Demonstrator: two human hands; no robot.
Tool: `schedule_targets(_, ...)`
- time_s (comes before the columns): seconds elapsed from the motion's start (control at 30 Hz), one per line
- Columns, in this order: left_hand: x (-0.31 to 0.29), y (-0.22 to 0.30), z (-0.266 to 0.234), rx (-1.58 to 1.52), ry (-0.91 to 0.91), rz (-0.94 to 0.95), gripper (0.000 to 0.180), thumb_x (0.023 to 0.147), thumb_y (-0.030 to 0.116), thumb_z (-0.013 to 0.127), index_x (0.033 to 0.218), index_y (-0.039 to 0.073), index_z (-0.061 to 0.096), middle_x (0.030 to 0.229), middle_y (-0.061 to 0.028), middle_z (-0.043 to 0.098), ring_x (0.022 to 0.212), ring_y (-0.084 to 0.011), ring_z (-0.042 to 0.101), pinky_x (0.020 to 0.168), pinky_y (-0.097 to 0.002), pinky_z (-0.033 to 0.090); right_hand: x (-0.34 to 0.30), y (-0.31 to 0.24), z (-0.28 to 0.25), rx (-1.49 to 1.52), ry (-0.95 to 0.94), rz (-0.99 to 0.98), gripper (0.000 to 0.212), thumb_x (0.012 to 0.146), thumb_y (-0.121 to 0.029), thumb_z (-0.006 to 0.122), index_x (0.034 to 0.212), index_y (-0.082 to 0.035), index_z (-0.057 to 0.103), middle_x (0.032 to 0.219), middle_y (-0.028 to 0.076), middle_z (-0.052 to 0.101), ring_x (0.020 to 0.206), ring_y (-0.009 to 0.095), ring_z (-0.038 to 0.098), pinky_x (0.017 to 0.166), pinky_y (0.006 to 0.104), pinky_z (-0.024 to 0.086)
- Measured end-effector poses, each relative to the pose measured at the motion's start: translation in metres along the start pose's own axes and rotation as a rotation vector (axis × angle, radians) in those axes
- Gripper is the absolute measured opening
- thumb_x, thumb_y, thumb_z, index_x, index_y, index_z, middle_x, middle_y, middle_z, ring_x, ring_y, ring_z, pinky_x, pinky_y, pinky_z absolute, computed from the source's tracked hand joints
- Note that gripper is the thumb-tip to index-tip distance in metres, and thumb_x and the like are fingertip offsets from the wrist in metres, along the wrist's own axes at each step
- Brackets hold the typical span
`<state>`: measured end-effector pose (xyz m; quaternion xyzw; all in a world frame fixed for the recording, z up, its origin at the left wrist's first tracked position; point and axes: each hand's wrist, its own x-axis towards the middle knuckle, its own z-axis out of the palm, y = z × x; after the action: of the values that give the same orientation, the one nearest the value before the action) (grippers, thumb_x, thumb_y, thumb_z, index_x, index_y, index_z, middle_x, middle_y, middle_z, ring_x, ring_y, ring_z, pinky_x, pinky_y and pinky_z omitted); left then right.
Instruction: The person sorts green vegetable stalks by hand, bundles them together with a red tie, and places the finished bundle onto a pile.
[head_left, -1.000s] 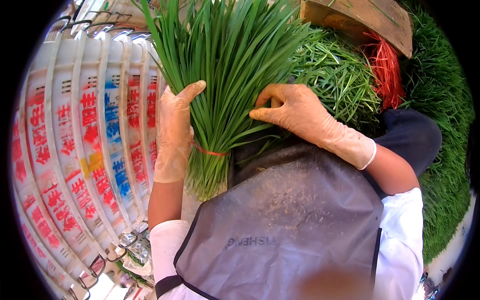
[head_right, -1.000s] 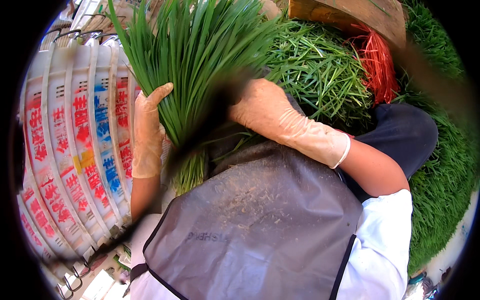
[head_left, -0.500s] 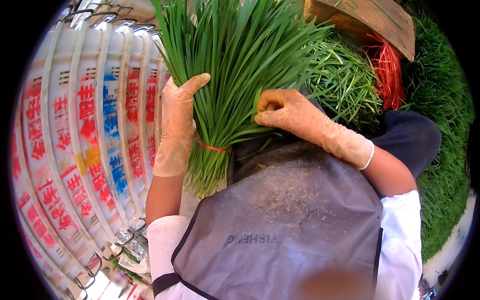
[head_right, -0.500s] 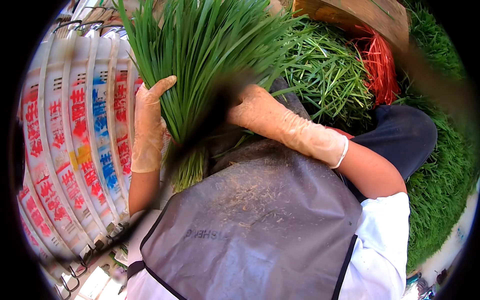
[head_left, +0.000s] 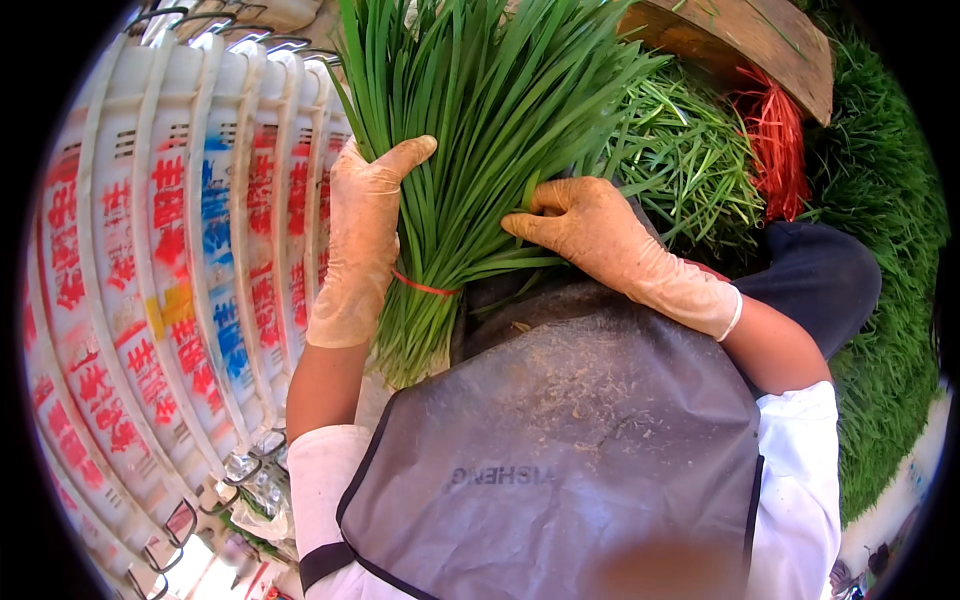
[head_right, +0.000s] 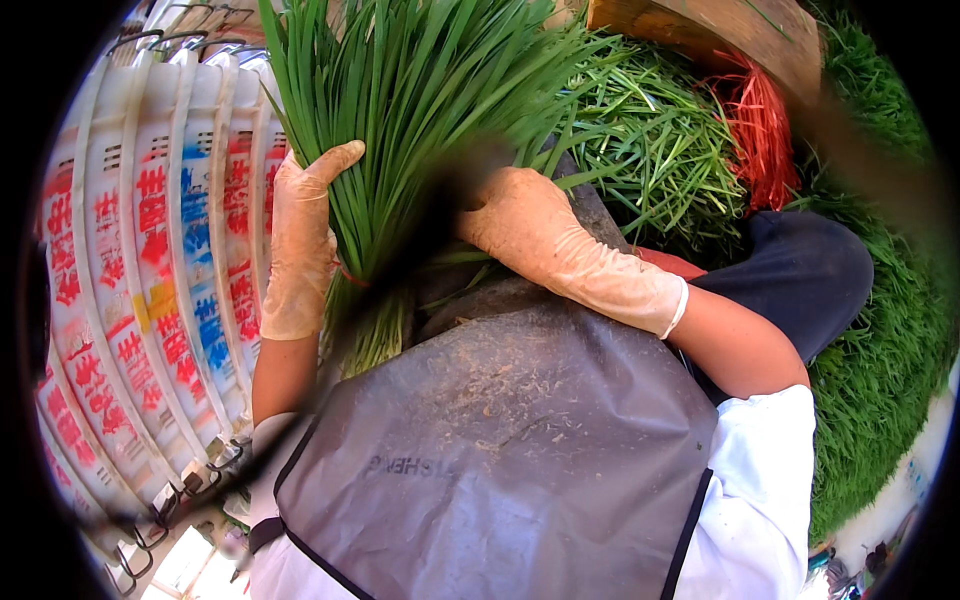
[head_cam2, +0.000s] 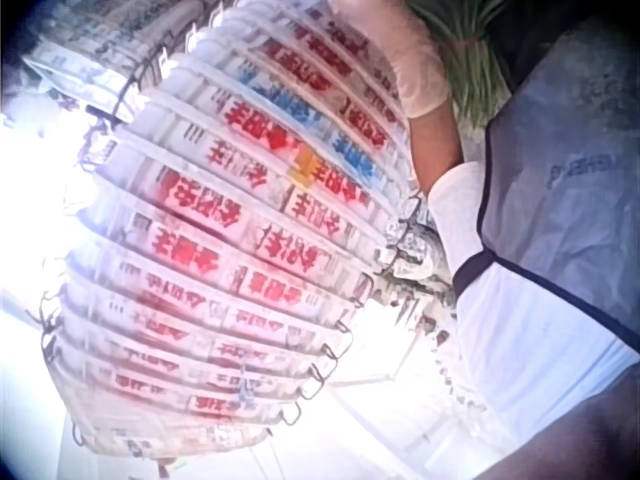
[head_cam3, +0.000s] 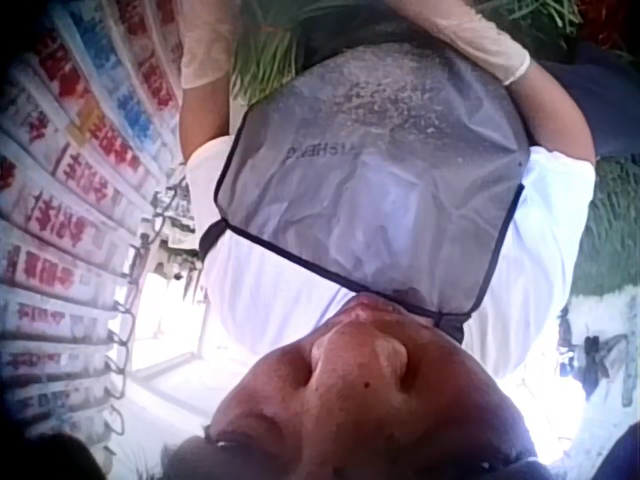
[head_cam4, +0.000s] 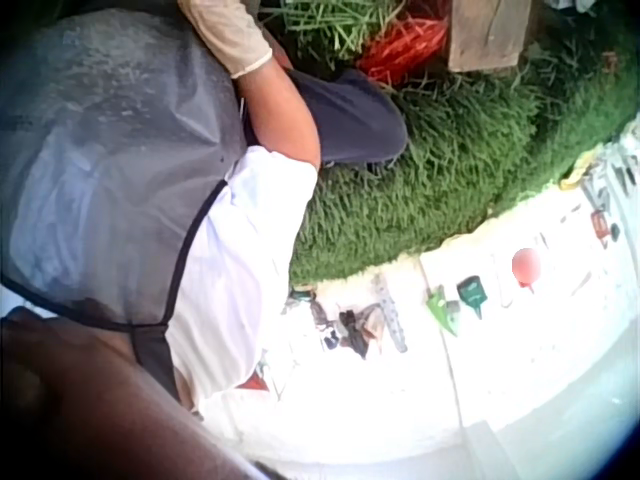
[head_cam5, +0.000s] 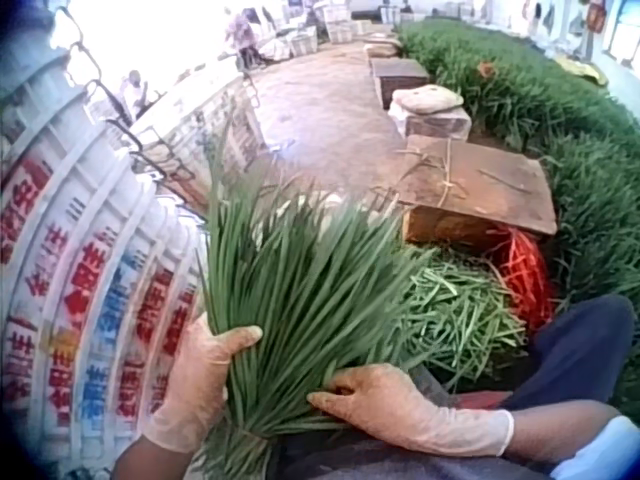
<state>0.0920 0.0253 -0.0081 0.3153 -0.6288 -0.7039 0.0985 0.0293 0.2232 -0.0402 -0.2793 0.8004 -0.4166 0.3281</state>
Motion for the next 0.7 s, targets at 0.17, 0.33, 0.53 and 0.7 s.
schedule_targets(0.17, -0.002, 0.001, -0.005, 0.030, 0.016, 0.007, 0.029, 0.078, 0.007, 0.069, 0.106, -0.001, 0.064, 0.096, -0.0081, 0.068, 0.082, -0.0153, 0.065, 0.076, -0.0293, 0.053, -0.007, 0.007, -0.016, 0.258, 0.153, -0.021, 0.022, 0.086, -0.023, 0.068, 0.086, -0.001, 0.072, 0.065, 0.003, 0.058, 0.056, 0.009, 0.050, 0.053, 0.0260, 0.042)
schedule_targets(0.33, -0.005, 0.005, -0.016, 0.019, -0.060, -0.090, 0.057, 0.075, 0.016, 0.075, 0.124, -0.002, 0.052, 0.111, -0.0134, 0.063, 0.094, -0.0191, 0.062, 0.085, -0.0316, 0.051, 0.012, 0.016, -0.118, 0.314, 0.091, -0.107, 0.016, 0.089, -0.020, 0.063, 0.095, -0.007, 0.071, 0.066, -0.001, 0.056, 0.058, 0.004, 0.050, 0.057, 0.0240, 0.043)
schedule_targets(0.53, -0.061, -0.010, -0.008, 1.233, -0.165, 0.486, 0.126, 0.059, 0.034, 0.089, 0.149, -0.005, 0.010, 0.148, -0.0267, 0.030, 0.138, -0.0344, 0.032, 0.113, -0.0393, 0.027, 0.020, 0.116, -0.166, -0.978, 0.275, 0.311, 0.027, 0.084, -0.027, 0.067, 0.099, -0.004, 0.064, 0.079, 0.011, 0.063, 0.070, 0.024, 0.058, 0.066, 0.0368, 0.046)
schedule_targets(0.7, -0.018, -0.013, -0.050, 0.386, -0.217, -0.090, 0.077, 0.076, 0.021, 0.079, 0.139, 0.002, 0.040, 0.126, -0.0130, 0.057, 0.113, -0.0199, 0.055, 0.098, -0.0322, 0.043, 0.010, 0.023, -0.119, -0.434, 0.517, -0.286, 0.019, 0.087, -0.018, 0.063, 0.104, -0.010, 0.065, 0.084, 0.014, 0.066, 0.078, 0.031, 0.064, 0.070, 0.0370, 0.050)
